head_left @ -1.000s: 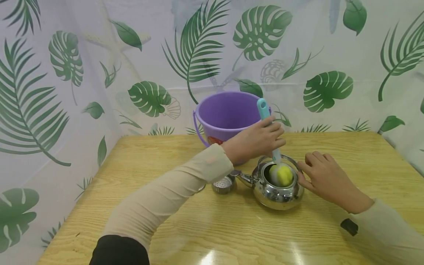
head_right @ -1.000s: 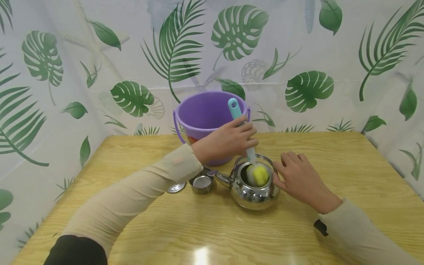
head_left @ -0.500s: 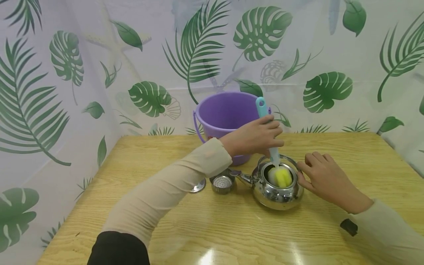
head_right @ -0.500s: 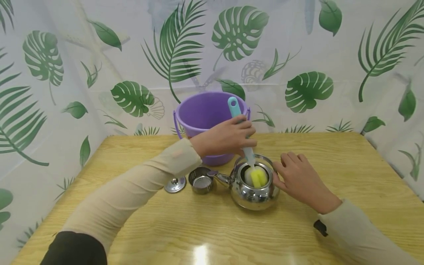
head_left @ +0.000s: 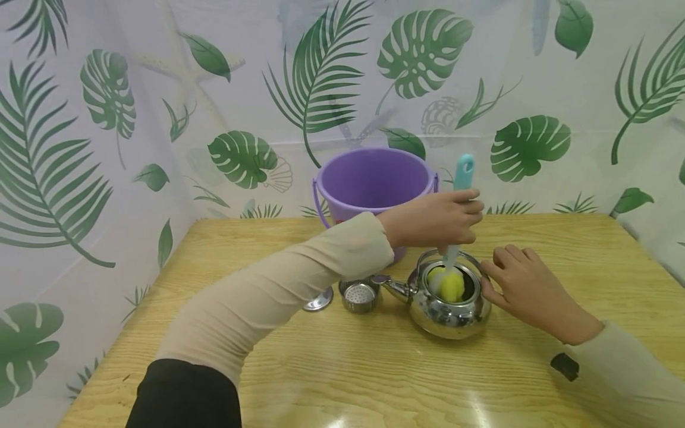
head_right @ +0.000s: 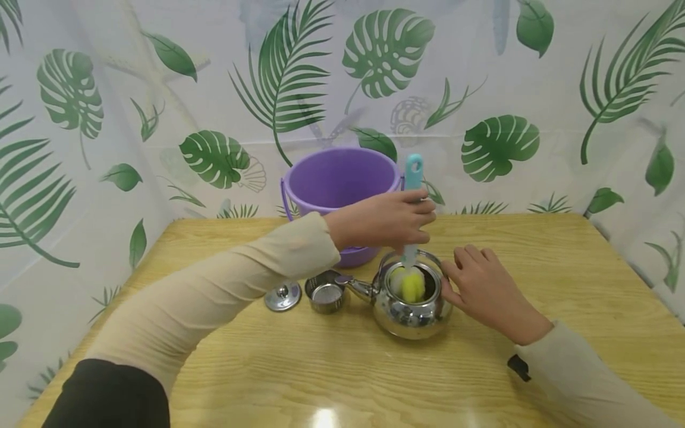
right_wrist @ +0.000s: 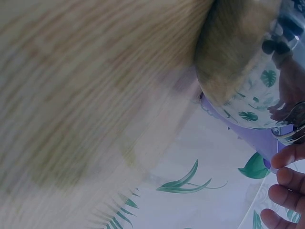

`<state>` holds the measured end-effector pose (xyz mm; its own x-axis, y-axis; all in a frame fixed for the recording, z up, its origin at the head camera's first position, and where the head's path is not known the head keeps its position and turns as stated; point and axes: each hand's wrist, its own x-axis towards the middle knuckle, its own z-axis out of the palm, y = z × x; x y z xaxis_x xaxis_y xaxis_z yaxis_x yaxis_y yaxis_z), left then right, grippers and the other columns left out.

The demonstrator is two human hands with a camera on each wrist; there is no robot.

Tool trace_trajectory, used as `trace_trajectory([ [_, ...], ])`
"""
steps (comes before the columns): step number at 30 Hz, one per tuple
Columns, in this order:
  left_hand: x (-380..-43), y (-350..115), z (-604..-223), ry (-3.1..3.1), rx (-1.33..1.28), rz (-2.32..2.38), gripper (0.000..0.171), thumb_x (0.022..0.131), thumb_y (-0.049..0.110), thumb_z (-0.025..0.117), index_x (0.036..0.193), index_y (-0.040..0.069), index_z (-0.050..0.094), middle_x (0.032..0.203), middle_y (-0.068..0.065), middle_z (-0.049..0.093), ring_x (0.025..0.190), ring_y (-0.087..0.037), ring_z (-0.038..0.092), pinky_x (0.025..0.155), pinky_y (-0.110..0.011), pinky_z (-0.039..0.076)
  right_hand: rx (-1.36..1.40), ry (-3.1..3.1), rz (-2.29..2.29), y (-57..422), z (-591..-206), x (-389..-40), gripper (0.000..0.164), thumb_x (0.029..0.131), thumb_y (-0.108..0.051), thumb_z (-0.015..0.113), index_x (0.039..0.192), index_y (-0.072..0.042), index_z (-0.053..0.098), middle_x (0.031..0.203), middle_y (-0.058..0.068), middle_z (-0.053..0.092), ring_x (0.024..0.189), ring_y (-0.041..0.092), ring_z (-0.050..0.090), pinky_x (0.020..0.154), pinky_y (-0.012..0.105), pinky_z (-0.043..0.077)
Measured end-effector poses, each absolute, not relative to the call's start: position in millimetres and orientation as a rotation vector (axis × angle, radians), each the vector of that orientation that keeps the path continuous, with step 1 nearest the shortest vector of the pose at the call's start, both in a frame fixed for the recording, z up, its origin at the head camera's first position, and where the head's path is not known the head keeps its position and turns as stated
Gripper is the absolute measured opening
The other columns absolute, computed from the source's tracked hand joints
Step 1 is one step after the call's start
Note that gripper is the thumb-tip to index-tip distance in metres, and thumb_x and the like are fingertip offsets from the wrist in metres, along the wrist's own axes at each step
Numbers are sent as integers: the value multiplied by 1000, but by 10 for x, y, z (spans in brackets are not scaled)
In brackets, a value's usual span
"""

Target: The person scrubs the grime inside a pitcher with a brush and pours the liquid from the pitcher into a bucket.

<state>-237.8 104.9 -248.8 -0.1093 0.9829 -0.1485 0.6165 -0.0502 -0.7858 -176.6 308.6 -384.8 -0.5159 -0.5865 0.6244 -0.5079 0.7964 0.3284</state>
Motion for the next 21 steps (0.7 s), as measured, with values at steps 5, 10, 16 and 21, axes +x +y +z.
trace_trajectory([
  [5, -2331, 1096, -2497, -1650, -1662, 1092, 28, 90, 39, 53, 111, 22, 61, 120, 0, 59, 124, -19, 43, 111, -32, 22, 818, -2194, -144, 3090, -3850, -1779, 54, 99, -35, 18, 76, -5, 57, 67, 7, 42, 61, 23, 36, 53, 36, 30],
  [10, -2330, 1088, -2577, -1638, -1595, 1044, 27, 94, 9, 41, 105, 20, 64, 116, 0, 61, 120, -18, 47, 109, -30, 23, 829, -2168, -143, 3091, -3860, -1791, 51, 98, -33, 20, 75, -5, 55, 67, 7, 41, 60, 22, 35, 52, 35, 28],
  [16, -2261, 1044, -2661, -1632, -1490, 1038, 40, 93, -4, 36, 107, 19, 65, 112, 1, 65, 111, -15, 51, 103, -30, 26, 837, -2153, -135, 3079, -3844, -1781, 48, 98, -31, 21, 74, -5, 53, 67, 8, 41, 59, 22, 34, 52, 34, 27],
  [21, -2171, 993, -2737, -1609, -1373, 1062, 43, 91, -7, 34, 107, 17, 65, 113, -4, 65, 108, -16, 53, 101, -31, 28, 842, -2143, -125, 3072, -3831, -1782, 46, 97, -30, 22, 73, -5, 52, 67, 8, 41, 59, 22, 33, 52, 33, 26],
])
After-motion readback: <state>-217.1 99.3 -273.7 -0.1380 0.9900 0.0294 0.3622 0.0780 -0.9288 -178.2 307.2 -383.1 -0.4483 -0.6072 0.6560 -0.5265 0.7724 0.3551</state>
